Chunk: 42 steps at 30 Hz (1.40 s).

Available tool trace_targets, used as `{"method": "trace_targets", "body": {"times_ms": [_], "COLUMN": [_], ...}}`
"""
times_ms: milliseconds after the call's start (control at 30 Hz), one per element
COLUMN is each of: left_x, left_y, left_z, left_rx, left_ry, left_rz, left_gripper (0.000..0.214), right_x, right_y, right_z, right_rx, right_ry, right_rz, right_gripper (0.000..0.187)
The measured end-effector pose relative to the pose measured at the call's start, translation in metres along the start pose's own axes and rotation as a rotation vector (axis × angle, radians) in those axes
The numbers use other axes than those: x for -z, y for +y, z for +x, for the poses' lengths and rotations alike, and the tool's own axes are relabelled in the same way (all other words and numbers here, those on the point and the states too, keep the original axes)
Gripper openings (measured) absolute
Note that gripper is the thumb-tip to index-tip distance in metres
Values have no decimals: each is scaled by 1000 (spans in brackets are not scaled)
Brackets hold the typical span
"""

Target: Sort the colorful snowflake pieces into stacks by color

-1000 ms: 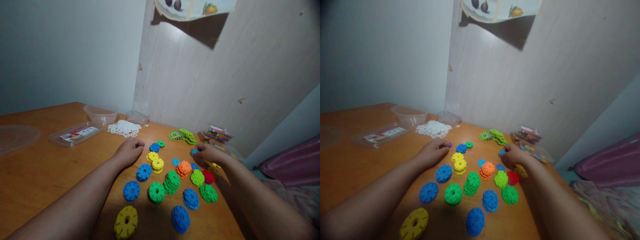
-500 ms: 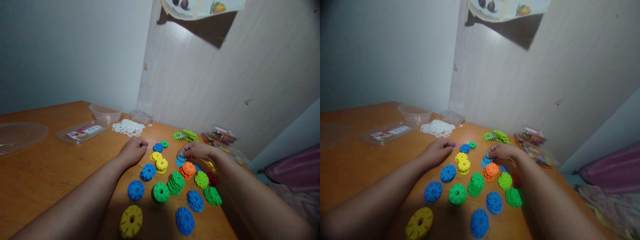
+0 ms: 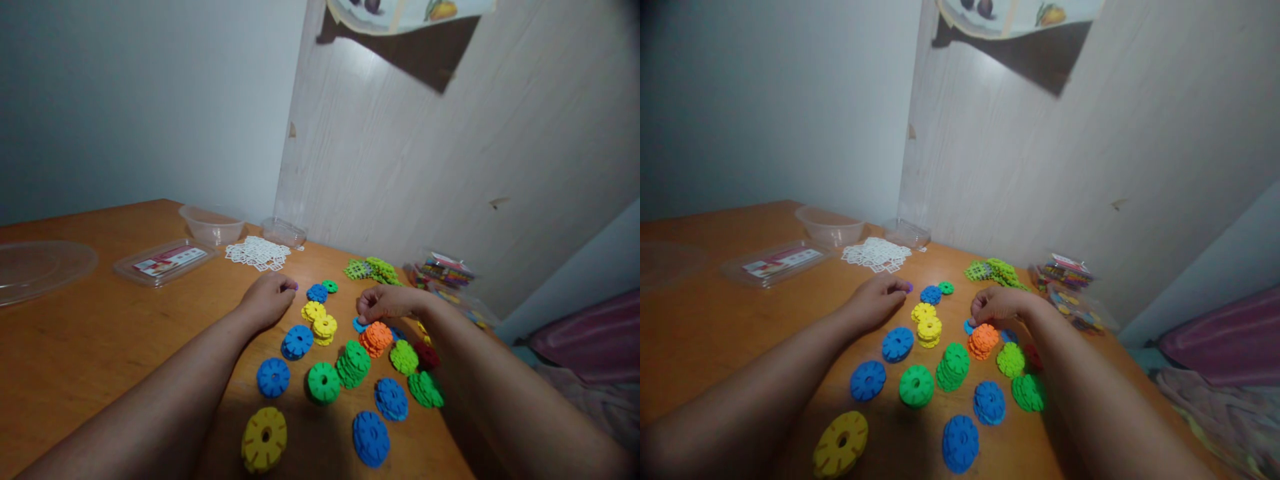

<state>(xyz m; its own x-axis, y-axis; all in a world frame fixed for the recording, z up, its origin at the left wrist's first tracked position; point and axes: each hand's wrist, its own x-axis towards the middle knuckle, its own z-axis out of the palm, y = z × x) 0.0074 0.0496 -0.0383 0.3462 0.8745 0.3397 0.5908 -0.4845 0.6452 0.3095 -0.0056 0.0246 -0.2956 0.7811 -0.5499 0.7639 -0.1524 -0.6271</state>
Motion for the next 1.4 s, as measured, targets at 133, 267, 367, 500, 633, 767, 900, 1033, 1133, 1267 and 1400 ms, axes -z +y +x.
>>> {"method": "trace_targets", "body": {"times_ms": [133,267,367,500,633,767,900,1033,1133,1267,1400], "left_x": [0,2,3,3,4,4,3,3,3,4,5], "left_y": [0,2,3,4,4,4,3,3,3,5,6], "left_z": [0,0,0,0,0,0,-1,0,1,0,-1], "left_rx": [0,6,-1,0,5,18,4,6,1,7,21], "left_ry": [-5,-7,-18,-32,-32,-25,-24,-25,-34,-30,-33], "left_rz": [7,19,15,2,4,-6,-13,0,19,25,18], "left_gripper": [32,31,30,30,30,29,29,30,30,32,30], "right_x": [1,3,4,4,3,2,2,10,19,27,26], "right_y": [-4,-4,-3,-5,-9,-14,-18,-9,8,33,42], "right_z": [4,13,16,12,6,7,10,-1,-17,-31,-33], "right_rx": [-31,-36,-29,-32,-28,-41,-29,-33,-129,-261,-298], "right_ry": [13,20,53,115,148,190,294,345,299,87,-35], "right_rz": [-166,-266,-288,-292,-355,-451,-455,-426,-413,-388,-285], "right_gripper": [39,40,40,41,46,48,44,39,37,40,41]}}
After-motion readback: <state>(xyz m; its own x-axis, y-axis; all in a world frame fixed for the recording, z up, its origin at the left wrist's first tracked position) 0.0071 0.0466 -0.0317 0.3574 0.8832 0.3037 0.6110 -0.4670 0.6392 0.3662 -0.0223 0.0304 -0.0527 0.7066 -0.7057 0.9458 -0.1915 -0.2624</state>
